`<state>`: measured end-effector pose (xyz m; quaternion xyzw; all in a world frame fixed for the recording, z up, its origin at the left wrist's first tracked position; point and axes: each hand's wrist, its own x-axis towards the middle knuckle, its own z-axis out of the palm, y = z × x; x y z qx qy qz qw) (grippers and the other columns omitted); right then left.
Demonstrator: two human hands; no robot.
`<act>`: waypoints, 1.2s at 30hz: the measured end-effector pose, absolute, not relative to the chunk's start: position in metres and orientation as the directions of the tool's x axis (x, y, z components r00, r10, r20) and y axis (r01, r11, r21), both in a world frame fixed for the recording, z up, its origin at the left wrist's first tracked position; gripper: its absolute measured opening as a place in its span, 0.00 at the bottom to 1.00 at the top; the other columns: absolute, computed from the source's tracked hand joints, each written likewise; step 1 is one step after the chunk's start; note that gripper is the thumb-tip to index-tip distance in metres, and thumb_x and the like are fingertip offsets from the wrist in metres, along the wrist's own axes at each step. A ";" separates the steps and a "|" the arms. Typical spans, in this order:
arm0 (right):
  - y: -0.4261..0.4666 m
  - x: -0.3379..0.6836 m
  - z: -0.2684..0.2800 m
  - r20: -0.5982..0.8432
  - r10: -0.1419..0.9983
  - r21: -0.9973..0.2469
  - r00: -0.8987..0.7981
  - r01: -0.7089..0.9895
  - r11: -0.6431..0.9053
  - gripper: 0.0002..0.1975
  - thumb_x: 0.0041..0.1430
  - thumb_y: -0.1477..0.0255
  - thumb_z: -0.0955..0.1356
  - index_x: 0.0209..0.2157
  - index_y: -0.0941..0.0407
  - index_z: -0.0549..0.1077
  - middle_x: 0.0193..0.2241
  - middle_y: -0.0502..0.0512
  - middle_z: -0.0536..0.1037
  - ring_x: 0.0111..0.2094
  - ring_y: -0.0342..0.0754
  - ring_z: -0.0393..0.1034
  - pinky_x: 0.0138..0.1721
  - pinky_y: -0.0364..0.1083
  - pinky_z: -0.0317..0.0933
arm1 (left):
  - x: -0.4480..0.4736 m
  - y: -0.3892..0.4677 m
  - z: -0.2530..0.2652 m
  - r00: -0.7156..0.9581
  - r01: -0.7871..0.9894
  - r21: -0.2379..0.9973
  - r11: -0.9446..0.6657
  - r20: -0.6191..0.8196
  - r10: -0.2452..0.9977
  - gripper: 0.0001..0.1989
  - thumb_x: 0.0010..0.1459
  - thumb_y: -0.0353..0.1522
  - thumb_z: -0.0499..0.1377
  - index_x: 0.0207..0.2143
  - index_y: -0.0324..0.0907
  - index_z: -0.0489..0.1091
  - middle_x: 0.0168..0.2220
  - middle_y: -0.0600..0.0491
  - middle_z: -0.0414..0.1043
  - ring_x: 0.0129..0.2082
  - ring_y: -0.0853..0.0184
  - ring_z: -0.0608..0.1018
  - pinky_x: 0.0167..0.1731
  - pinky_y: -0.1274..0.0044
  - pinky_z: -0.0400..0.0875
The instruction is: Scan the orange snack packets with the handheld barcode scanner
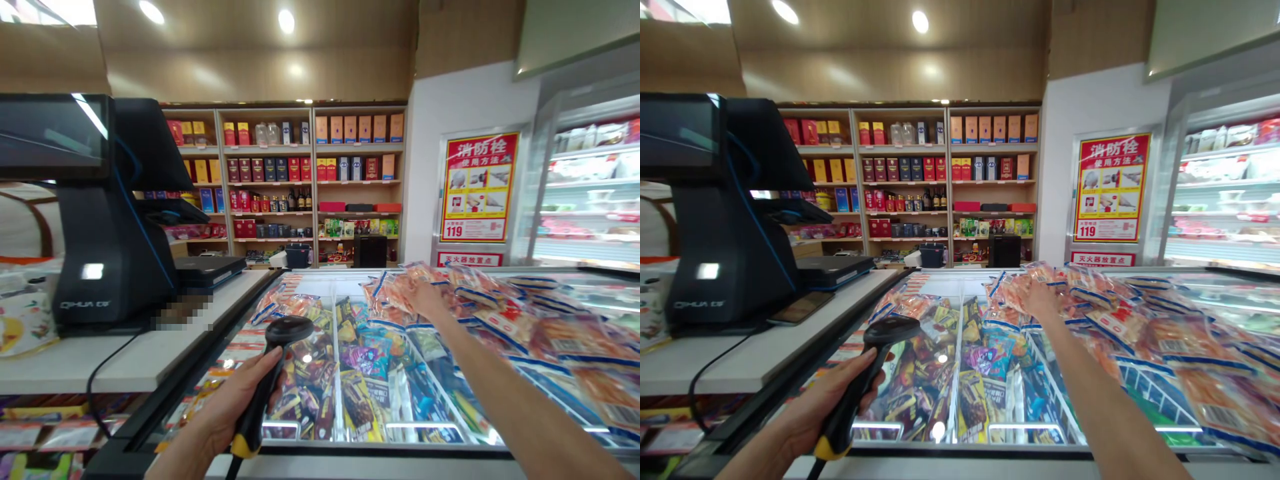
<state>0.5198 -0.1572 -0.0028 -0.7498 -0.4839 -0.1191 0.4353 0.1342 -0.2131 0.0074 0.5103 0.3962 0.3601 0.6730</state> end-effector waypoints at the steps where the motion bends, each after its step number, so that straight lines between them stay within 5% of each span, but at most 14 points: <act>1: -0.159 0.519 -0.004 0.594 0.618 -0.475 0.515 0.845 -0.247 0.21 0.42 0.57 0.62 0.33 0.59 0.68 0.33 0.64 0.70 0.42 0.60 0.58 0.38 0.55 0.50 | 0.135 -0.214 0.008 0.427 -0.076 0.972 0.222 -0.170 0.888 0.15 0.44 0.42 0.54 0.21 0.39 0.59 0.18 0.57 0.61 0.14 0.77 0.63 0.15 0.82 0.57; 5: -0.166 0.507 -0.001 0.572 0.674 -0.250 0.468 0.882 -0.400 0.28 0.41 0.52 0.60 0.40 0.58 0.66 0.36 0.64 0.69 0.41 0.60 0.59 0.37 0.55 0.51 | 0.139 -0.219 0.009 0.425 -0.075 0.968 0.240 -0.186 0.886 0.14 0.44 0.42 0.54 0.24 0.39 0.60 0.19 0.57 0.62 0.14 0.77 0.63 0.14 0.83 0.57; 10: -0.172 0.497 0.003 0.498 0.746 -0.228 0.443 0.896 -0.380 0.31 0.39 0.49 0.59 0.41 0.55 0.65 0.34 0.62 0.71 0.39 0.59 0.62 0.36 0.56 0.52 | 0.144 -0.222 0.015 0.479 -0.085 0.966 0.244 -0.175 0.860 0.15 0.45 0.42 0.53 0.29 0.39 0.63 0.19 0.57 0.62 0.14 0.77 0.63 0.14 0.83 0.56; 15: -0.174 0.487 0.004 0.490 0.718 -0.367 0.495 0.864 -0.345 0.19 0.42 0.55 0.60 0.30 0.54 0.69 0.29 0.56 0.73 0.34 0.54 0.65 0.34 0.51 0.54 | 0.149 -0.223 0.020 0.515 -0.103 0.967 0.231 -0.147 0.844 0.14 0.46 0.42 0.53 0.24 0.39 0.62 0.19 0.57 0.62 0.14 0.77 0.63 0.14 0.83 0.56; 23: -0.159 0.437 -0.016 0.613 0.626 -0.619 0.482 0.785 0.002 0.11 0.45 0.65 0.60 0.28 0.56 0.67 0.28 0.52 0.73 0.32 0.45 0.66 0.32 0.43 0.55 | 0.153 -0.224 0.023 0.556 -0.124 0.957 0.262 -0.151 0.817 0.14 0.46 0.42 0.53 0.26 0.39 0.63 0.19 0.58 0.61 0.14 0.77 0.63 0.15 0.83 0.56; 36: -0.143 0.398 -0.031 0.653 0.573 -0.621 0.495 0.784 0.031 0.12 0.46 0.64 0.59 0.28 0.57 0.67 0.27 0.53 0.73 0.31 0.45 0.65 0.32 0.42 0.54 | 0.151 -0.223 0.029 0.592 -0.163 0.958 0.237 -0.097 0.800 0.15 0.47 0.42 0.52 0.29 0.38 0.63 0.19 0.57 0.61 0.14 0.77 0.63 0.14 0.83 0.55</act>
